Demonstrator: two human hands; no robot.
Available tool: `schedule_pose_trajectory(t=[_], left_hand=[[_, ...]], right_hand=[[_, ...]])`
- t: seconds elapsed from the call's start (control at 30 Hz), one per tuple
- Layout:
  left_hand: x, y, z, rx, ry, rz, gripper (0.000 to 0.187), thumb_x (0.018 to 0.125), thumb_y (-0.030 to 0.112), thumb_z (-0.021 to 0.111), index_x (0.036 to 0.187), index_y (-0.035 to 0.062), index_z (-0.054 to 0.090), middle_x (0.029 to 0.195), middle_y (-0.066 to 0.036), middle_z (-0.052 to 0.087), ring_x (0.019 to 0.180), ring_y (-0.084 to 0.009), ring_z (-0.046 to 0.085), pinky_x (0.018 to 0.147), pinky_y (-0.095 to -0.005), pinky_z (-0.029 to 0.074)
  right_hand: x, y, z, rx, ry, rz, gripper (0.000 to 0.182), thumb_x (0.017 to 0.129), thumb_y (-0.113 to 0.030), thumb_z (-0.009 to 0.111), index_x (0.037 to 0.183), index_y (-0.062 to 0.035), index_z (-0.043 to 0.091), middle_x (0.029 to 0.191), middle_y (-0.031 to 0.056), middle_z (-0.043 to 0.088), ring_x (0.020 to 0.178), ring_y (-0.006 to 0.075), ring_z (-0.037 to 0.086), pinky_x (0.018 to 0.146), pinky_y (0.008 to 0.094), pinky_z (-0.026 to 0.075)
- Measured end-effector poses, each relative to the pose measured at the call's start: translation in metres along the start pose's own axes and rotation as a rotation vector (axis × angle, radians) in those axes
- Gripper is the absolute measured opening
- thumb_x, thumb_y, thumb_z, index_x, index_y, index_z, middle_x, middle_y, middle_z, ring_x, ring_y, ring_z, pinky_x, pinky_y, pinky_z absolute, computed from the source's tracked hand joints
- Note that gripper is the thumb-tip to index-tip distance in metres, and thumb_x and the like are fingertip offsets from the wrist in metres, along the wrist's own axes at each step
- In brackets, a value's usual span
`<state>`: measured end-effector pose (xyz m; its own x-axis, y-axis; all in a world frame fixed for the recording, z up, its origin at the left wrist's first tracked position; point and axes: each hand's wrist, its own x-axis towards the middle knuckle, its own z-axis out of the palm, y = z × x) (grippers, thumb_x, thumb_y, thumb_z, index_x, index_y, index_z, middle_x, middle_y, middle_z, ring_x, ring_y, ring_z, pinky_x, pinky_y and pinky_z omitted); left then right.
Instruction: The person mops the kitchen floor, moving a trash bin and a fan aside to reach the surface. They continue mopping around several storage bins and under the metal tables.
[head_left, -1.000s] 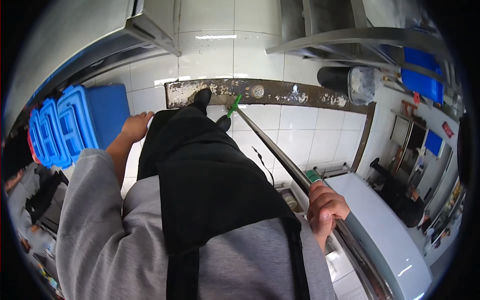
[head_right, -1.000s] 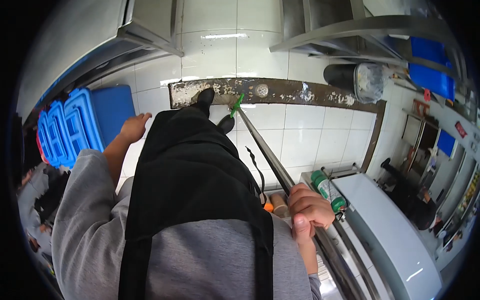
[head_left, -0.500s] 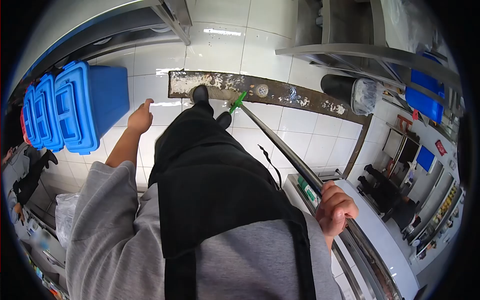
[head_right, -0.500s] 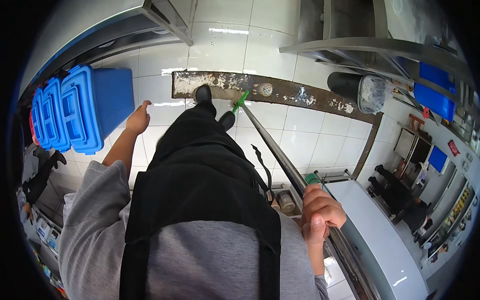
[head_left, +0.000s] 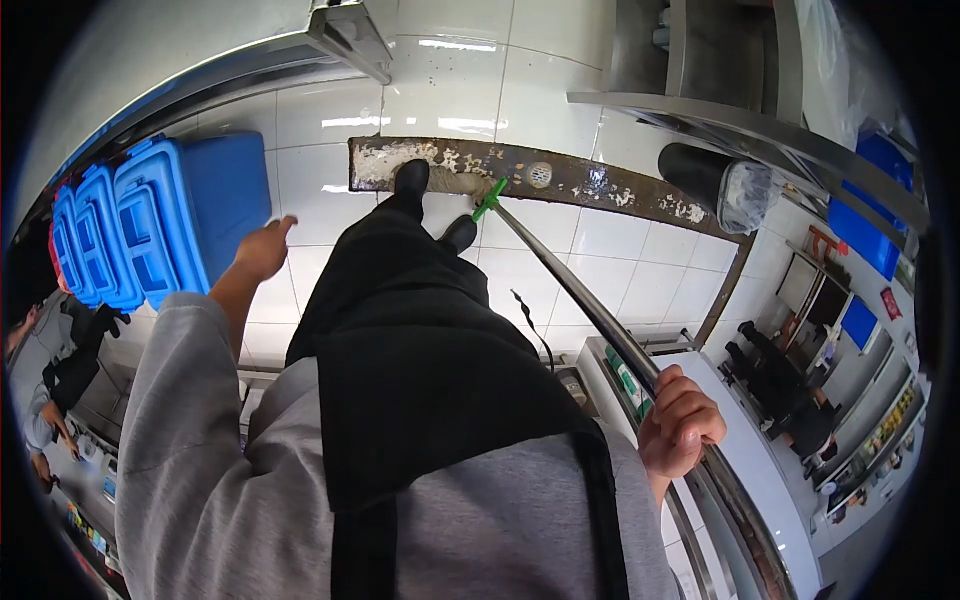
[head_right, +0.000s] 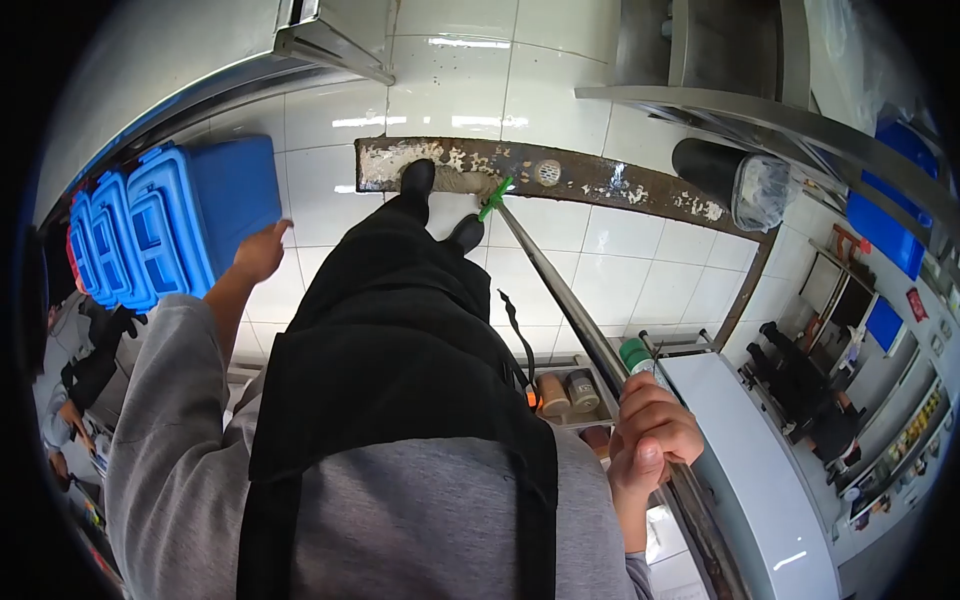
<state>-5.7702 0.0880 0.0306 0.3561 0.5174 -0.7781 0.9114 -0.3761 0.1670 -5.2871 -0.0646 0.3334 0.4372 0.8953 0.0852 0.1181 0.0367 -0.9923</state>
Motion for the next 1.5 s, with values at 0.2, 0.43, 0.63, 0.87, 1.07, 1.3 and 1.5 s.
schedule_pose_trajectory(t=[0.2, 0.43, 0.63, 0.87, 1.07, 1.3, 1.5], left_hand=[[-0.090, -0.011, 0.058, -0.051, -0.194, -0.285, 0.046, 0.084, 0.003, 0.047, 0.128, 0.0147, 0.041, 0.117, -0.019, 0.059, 0.105, -0.0358, 0.060, 0.087, -0.0452, 0.049], [-0.074, 0.038, 0.110, -0.332, 0.178, -0.312, 0.041, 0.086, 0.009, 0.048, 0.126, 0.0154, 0.043, 0.119, -0.018, 0.058, 0.105, -0.0364, 0.059, 0.088, -0.0455, 0.048], [-0.046, 0.108, 0.096, -0.308, 0.178, -0.106, 0.037, 0.089, 0.012, 0.048, 0.126, 0.0163, 0.043, 0.116, -0.016, 0.058, 0.095, -0.0365, 0.062, 0.080, -0.0470, 0.051], [-0.037, 0.018, 0.110, -0.288, 0.109, -0.302, 0.043, 0.087, 0.009, 0.047, 0.129, 0.0173, 0.042, 0.118, -0.017, 0.056, 0.098, -0.0364, 0.062, 0.084, -0.0481, 0.050], [-0.030, -0.044, 0.049, -0.205, 0.104, -0.346, 0.045, 0.088, 0.008, 0.046, 0.131, 0.0202, 0.040, 0.119, -0.019, 0.055, 0.102, -0.0367, 0.061, 0.086, -0.0482, 0.050], [-0.032, -0.057, 0.060, -0.386, 0.217, -0.378, 0.045, 0.087, 0.007, 0.047, 0.129, 0.0177, 0.039, 0.124, -0.022, 0.054, 0.105, -0.0397, 0.059, 0.089, -0.0472, 0.048], [-0.065, -0.025, 0.119, -0.686, 0.298, -0.471, 0.048, 0.083, 0.005, 0.048, 0.130, 0.0118, 0.039, 0.107, -0.026, 0.061, 0.099, -0.0406, 0.060, 0.087, -0.0471, 0.047]], right_hand=[[-0.011, 0.005, -0.017, 0.032, -0.055, -0.047, 0.039, 0.089, -0.028, 0.064, 0.062, -0.0101, 0.041, 0.047, -0.0005, 0.040, 0.044, 0.0143, 0.037, 0.054, 0.0335, 0.032], [-0.031, 0.011, -0.029, 0.075, -0.140, -0.081, 0.037, 0.091, -0.025, 0.059, 0.064, -0.0112, 0.039, 0.049, -0.0005, 0.039, 0.047, 0.0139, 0.037, 0.057, 0.0344, 0.033], [-0.025, 0.010, -0.014, 0.090, -0.175, -0.093, 0.035, 0.091, -0.023, 0.058, 0.064, -0.0107, 0.039, 0.049, 0.0001, 0.040, 0.048, 0.0139, 0.037, 0.058, 0.0345, 0.032], [0.004, 0.010, 0.011, 0.078, -0.148, -0.039, 0.035, 0.092, -0.022, 0.057, 0.064, -0.0113, 0.038, 0.049, -0.0009, 0.038, 0.047, 0.0136, 0.036, 0.056, 0.0331, 0.030], [0.027, 0.004, 0.046, 0.064, -0.146, -0.021, 0.034, 0.088, -0.019, 0.062, 0.063, -0.0092, 0.041, 0.048, 0.0015, 0.041, 0.046, 0.0155, 0.037, 0.055, 0.0346, 0.032], [0.012, -0.022, 0.056, 0.030, -0.317, 0.009, 0.033, 0.084, -0.016, 0.065, 0.060, -0.0054, 0.045, 0.050, 0.0047, 0.044, 0.046, 0.0189, 0.041, 0.056, 0.0362, 0.036], [-0.031, -0.017, 0.024, 0.071, -0.314, -0.037, 0.031, 0.087, -0.018, 0.062, 0.065, -0.0074, 0.044, 0.051, 0.0031, 0.043, 0.048, 0.0172, 0.039, 0.060, 0.0358, 0.035]])
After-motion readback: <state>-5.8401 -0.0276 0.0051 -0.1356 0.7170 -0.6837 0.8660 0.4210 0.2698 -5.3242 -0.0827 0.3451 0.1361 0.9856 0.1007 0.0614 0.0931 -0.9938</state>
